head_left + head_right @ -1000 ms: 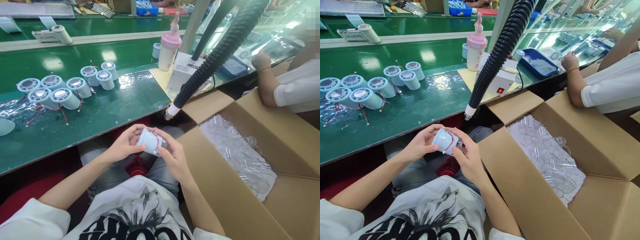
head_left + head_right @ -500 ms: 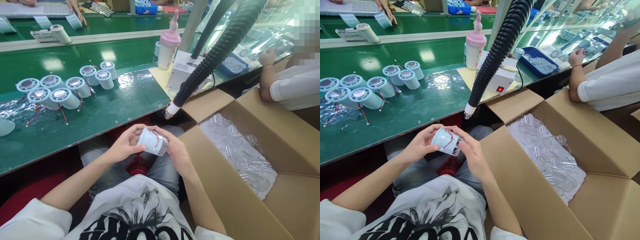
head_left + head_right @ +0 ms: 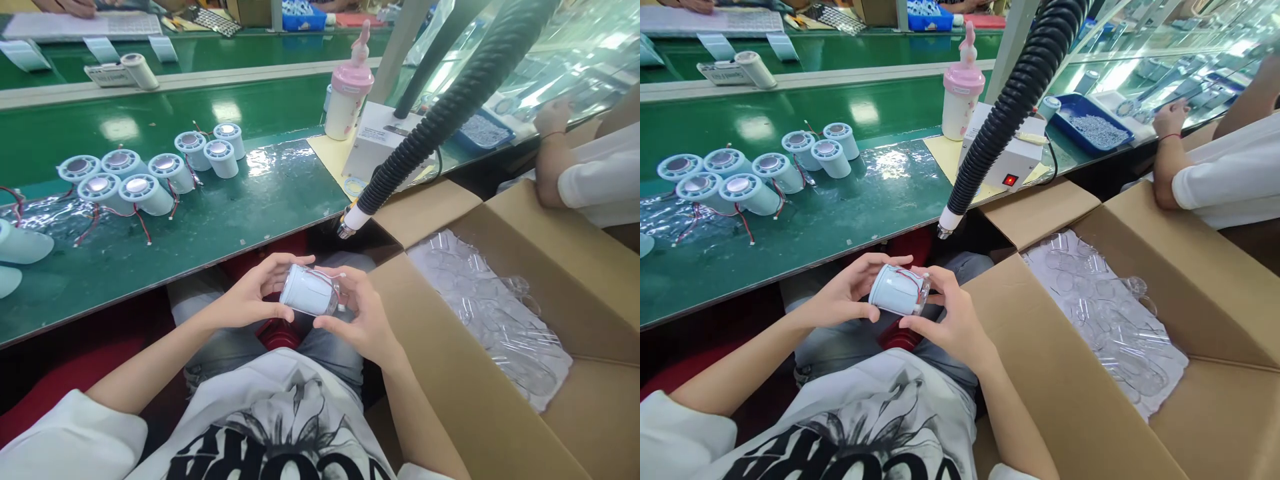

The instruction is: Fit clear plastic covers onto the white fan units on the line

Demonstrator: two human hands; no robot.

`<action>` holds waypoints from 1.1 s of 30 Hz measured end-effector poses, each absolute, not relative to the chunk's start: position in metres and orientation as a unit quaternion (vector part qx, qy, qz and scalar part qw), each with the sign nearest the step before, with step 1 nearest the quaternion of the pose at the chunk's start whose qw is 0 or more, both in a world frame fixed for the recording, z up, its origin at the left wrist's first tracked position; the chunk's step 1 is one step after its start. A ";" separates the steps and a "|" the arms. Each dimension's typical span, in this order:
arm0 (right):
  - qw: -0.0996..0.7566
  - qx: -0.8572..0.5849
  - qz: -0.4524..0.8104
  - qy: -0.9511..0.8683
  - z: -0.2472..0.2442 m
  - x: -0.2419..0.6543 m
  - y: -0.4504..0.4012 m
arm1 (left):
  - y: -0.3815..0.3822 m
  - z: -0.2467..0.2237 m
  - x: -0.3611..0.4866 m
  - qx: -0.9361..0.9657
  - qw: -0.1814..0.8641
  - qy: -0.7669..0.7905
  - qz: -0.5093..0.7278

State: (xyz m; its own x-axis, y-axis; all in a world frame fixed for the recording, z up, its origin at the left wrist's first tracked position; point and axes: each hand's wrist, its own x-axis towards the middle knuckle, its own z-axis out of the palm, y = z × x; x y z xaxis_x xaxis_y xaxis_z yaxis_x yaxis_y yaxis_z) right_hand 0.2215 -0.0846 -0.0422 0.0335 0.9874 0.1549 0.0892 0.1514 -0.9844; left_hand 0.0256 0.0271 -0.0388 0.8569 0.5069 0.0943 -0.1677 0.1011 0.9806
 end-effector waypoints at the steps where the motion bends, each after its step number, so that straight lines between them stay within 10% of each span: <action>1: 0.532 -0.486 0.410 -0.560 -0.044 0.221 -0.085 | 0.026 -0.038 0.025 0.619 0.737 0.141 0.232; 12: 0.483 -0.465 0.233 -0.704 -0.043 0.228 -0.085 | 0.015 -0.033 0.020 0.590 0.754 0.164 0.238; 33: 0.512 -0.457 0.560 -0.464 -0.027 0.222 -0.091 | 0.021 -0.021 0.012 0.775 0.580 0.128 0.217</action>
State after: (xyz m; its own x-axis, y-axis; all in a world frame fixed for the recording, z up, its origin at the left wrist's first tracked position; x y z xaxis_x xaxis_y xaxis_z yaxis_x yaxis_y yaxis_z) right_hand 0.2216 -0.0907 -0.0268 -0.0579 0.9977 -0.0352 -0.1495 -0.0436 -0.9878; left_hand 0.0121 0.0211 -0.0207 0.8729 0.4501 0.1881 -0.0537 -0.2946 0.9541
